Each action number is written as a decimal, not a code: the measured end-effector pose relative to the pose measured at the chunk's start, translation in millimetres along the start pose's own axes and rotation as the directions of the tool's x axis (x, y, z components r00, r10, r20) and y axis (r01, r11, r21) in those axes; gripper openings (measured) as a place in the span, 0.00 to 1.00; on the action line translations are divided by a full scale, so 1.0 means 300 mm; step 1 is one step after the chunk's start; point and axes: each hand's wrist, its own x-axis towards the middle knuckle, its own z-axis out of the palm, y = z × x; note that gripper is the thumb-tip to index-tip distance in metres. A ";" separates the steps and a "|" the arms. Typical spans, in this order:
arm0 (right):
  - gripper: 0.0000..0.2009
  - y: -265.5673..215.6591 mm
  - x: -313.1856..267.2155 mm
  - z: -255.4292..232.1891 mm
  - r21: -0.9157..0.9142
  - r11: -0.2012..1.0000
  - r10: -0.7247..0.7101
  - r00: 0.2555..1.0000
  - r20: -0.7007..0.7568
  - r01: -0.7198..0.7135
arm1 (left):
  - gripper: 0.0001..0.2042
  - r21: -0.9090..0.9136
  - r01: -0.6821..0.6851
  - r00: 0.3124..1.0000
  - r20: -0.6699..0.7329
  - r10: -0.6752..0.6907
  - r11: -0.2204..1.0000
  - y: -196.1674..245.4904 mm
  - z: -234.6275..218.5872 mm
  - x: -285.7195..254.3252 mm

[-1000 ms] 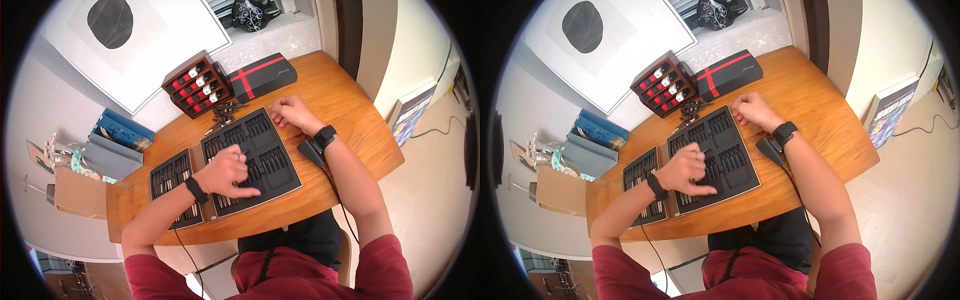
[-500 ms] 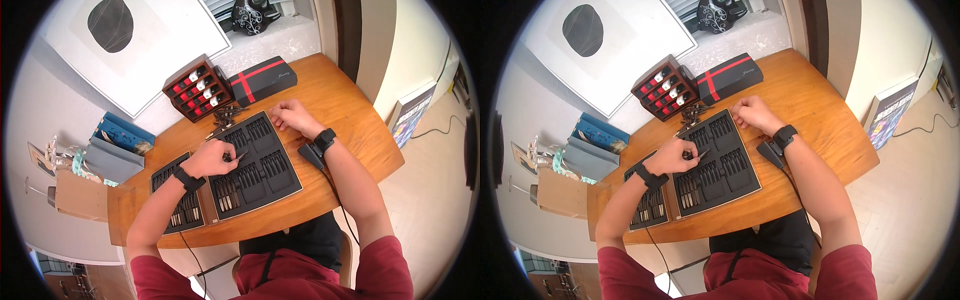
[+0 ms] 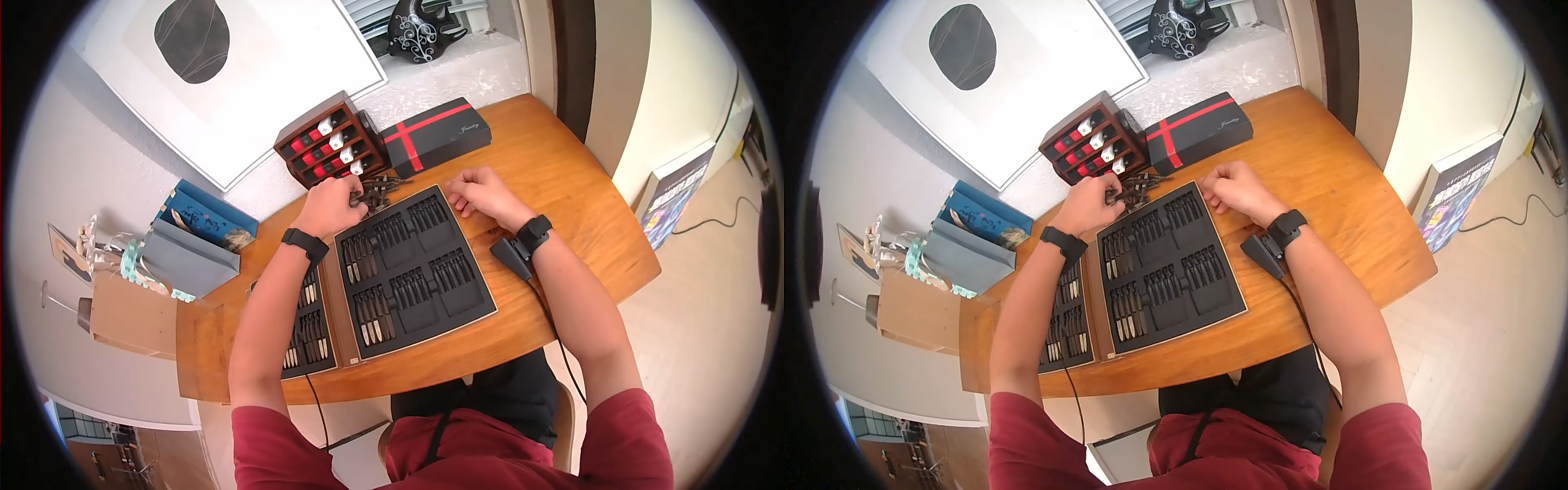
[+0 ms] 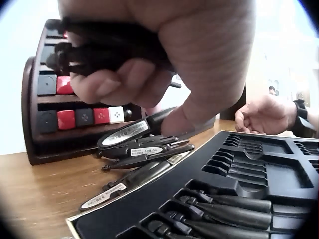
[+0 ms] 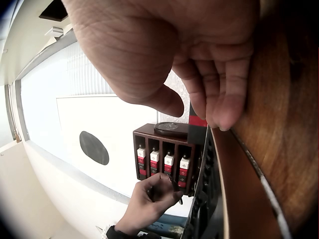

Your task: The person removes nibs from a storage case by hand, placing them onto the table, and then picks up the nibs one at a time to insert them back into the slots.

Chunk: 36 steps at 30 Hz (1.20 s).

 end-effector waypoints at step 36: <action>0.13 -0.009 -0.009 0.003 -0.027 1.000 0.012 1.000 -0.008 -0.012 | 0.23 -0.406 -0.565 0.765 0.069 0.641 0.718 0.182 -0.014 -0.451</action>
